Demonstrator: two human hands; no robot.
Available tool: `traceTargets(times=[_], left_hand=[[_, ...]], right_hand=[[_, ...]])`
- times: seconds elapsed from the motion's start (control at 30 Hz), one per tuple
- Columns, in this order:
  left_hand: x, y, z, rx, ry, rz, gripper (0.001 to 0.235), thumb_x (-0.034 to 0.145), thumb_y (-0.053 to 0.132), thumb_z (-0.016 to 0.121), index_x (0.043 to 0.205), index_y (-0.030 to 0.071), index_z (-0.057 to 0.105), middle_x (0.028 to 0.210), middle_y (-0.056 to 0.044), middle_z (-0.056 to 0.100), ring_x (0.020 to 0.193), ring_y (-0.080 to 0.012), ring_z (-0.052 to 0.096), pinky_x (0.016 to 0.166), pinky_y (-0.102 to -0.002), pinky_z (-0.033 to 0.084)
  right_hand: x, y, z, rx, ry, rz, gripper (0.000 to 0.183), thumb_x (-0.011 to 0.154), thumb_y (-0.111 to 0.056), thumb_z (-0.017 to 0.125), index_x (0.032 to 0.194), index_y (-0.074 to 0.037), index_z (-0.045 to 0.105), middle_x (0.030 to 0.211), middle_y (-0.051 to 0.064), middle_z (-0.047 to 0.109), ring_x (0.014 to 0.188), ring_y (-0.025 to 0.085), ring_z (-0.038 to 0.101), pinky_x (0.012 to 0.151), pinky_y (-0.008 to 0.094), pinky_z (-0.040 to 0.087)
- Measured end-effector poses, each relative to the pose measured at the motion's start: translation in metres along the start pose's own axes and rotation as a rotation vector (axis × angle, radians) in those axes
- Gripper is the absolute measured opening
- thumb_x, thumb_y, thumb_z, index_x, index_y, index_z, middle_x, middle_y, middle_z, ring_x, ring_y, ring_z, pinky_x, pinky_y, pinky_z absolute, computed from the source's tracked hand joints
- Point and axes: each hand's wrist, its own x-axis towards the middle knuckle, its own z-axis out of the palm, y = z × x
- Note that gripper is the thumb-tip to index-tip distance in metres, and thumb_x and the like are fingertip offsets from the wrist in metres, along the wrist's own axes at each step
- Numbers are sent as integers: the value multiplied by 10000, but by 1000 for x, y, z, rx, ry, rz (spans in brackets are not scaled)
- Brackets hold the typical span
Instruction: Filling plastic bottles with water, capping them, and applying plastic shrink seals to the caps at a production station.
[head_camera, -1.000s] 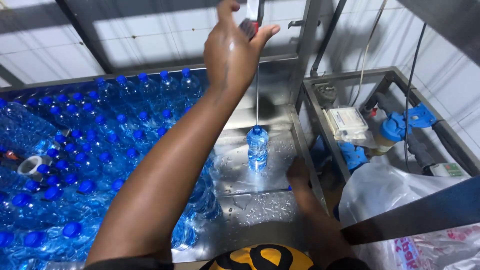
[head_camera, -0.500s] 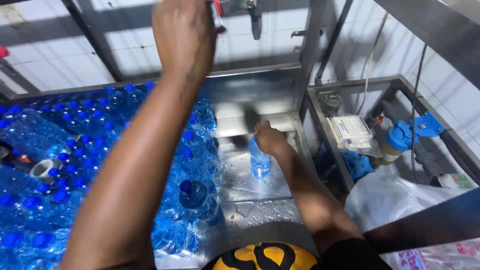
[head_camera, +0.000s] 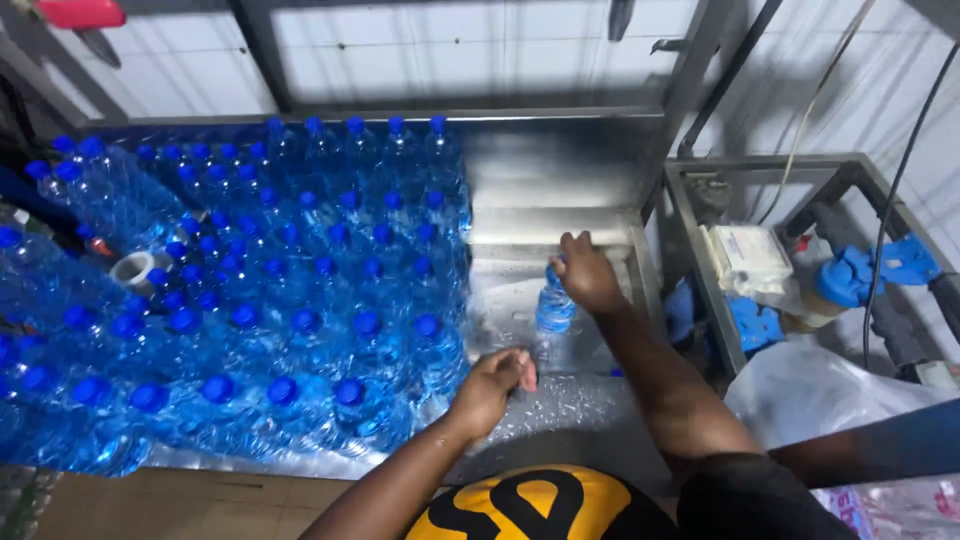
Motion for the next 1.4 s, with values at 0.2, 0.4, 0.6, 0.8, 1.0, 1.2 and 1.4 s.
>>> traceTargets(times=[0.2,0.4,0.6,0.8,1.0,1.2,1.4], left_hand=[[-30,-49,-1,-188,51,-436,338,1166,318,608,1005,75,780,937,-97,815,825,-195,754,812,-347,602],[-17,-25,11,-423,384,-726,399,1172,156,446,1445,25,706,1085,-187,856,417,-78,398,366,-240,280],[-26,22,12,-983,313,-709,845,1027,886,391,1254,148,735,939,-186,712,586,-163,433,489,-280,299],[-58,104,-9,-51,185,-350,780,961,659,364,1466,135,644,1300,-142,779,1066,-284,694,930,-441,487],[-66,125,-37,409,64,-66,1181,730,599,739,1731,131,324,1628,-132,567,1462,-336,581,1091,-477,542],[-77,204,-29,-53,231,-525,1057,719,807,490,1665,337,523,1702,-9,565,1257,-311,669,991,-437,477],[-83,166,-28,-523,208,-509,522,1020,708,591,1105,193,590,647,0,554,469,-78,414,454,-258,203]], right_hand=[[-32,-5,-21,56,111,98,291,1113,-261,539,1329,-84,620,1245,237,605,887,496,672,749,607,502],[-134,-63,-181,164,242,-67,339,1124,-327,553,1302,-106,738,1242,117,689,1117,311,676,954,470,513],[-222,-39,-238,223,643,-561,254,1131,-98,581,1163,56,781,1157,268,753,1053,387,736,997,496,591],[-255,-27,-210,395,911,-417,359,1183,-128,476,1154,158,692,1177,344,713,1148,501,738,1119,574,613],[-230,-89,-237,915,784,18,387,1153,-257,516,1276,77,668,1211,296,749,1152,334,797,1113,378,636],[-217,-75,-230,492,931,-331,424,1365,-118,440,1334,243,660,1254,407,697,1132,535,777,976,491,594],[-207,-63,-273,550,755,-594,425,1353,-259,222,1438,108,418,1420,380,558,1421,510,604,1385,607,493]])
